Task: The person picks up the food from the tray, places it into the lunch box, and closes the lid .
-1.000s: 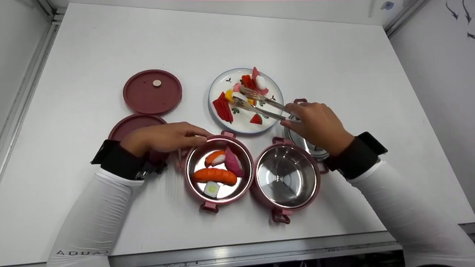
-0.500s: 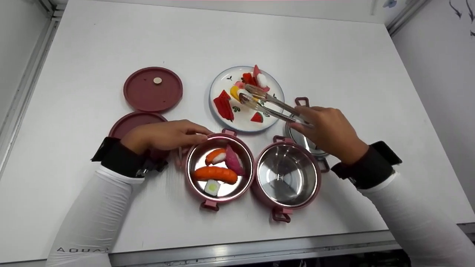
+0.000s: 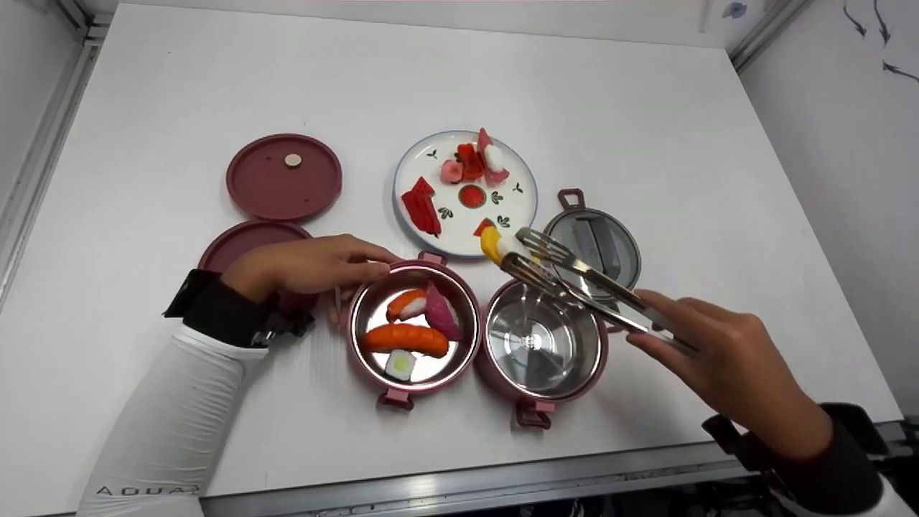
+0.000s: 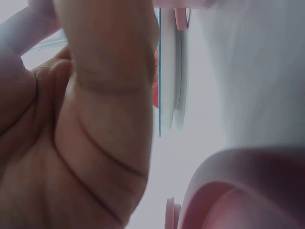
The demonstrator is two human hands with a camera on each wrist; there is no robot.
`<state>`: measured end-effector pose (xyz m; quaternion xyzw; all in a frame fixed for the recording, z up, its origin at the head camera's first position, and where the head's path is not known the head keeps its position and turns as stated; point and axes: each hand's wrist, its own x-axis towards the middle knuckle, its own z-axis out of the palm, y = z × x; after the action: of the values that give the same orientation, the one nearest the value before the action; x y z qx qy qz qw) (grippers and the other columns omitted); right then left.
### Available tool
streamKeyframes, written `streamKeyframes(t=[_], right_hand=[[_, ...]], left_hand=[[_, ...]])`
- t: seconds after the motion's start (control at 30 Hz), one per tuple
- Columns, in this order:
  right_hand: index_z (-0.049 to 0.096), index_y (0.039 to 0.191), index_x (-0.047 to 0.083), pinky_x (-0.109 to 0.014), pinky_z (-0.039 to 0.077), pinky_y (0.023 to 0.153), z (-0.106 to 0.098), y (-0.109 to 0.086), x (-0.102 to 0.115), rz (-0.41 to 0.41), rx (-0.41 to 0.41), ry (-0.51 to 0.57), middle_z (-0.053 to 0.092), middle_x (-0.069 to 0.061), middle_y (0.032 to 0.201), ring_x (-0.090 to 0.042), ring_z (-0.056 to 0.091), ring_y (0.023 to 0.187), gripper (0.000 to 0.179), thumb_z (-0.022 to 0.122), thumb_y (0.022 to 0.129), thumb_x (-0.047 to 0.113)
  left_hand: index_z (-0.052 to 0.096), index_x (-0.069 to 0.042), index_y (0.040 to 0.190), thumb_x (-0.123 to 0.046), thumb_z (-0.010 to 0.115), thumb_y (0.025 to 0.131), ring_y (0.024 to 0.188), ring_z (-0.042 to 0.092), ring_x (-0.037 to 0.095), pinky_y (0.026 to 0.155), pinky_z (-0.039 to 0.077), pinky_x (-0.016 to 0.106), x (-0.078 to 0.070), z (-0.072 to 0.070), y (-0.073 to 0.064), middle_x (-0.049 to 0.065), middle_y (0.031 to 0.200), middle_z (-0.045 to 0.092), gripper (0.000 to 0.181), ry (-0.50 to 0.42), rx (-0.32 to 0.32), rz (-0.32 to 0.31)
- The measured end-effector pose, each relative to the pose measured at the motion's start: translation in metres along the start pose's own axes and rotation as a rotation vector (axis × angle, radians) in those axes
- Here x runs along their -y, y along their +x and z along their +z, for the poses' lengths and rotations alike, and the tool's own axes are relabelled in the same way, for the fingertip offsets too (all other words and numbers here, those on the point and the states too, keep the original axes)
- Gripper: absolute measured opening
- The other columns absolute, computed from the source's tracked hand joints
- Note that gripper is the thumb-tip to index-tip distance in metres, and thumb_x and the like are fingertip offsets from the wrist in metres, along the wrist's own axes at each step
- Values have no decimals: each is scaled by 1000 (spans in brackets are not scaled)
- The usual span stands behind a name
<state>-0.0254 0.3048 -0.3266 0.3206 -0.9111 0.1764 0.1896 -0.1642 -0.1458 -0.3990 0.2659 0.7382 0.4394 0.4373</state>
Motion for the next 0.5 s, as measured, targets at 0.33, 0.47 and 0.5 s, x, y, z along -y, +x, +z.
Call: streamKeyframes(t=[0.33, 0.47, 0.5], right_hand=[[74, 114, 4, -11, 44, 51, -10, -51, 2, 50, -1, 43, 71, -2, 80, 3, 56, 58, 44, 65, 95, 43], [75, 113, 6, -12, 44, 50, -12, -62, -2, 67, 31, -1, 69, 1, 76, 4, 55, 57, 38, 82, 83, 27], [75, 113, 7, -12, 44, 50, -12, -64, -3, 69, 42, -15, 69, 3, 76, 4, 55, 57, 40, 86, 77, 21]], left_hand=[[58, -30, 140, -38, 46, 106, 89, 69, 15, 80, 57, 30, 1, -2, 0, 3, 112, 69, 36, 151, -41, 83], [59, -28, 139, -35, 46, 107, 98, 66, 11, 86, 54, 24, 2, -3, 2, -1, 123, 67, 36, 209, -50, 129], [59, -28, 139, -35, 45, 107, 90, 68, 13, 80, 57, 27, 2, -2, 2, 1, 122, 67, 36, 183, -40, 118]])
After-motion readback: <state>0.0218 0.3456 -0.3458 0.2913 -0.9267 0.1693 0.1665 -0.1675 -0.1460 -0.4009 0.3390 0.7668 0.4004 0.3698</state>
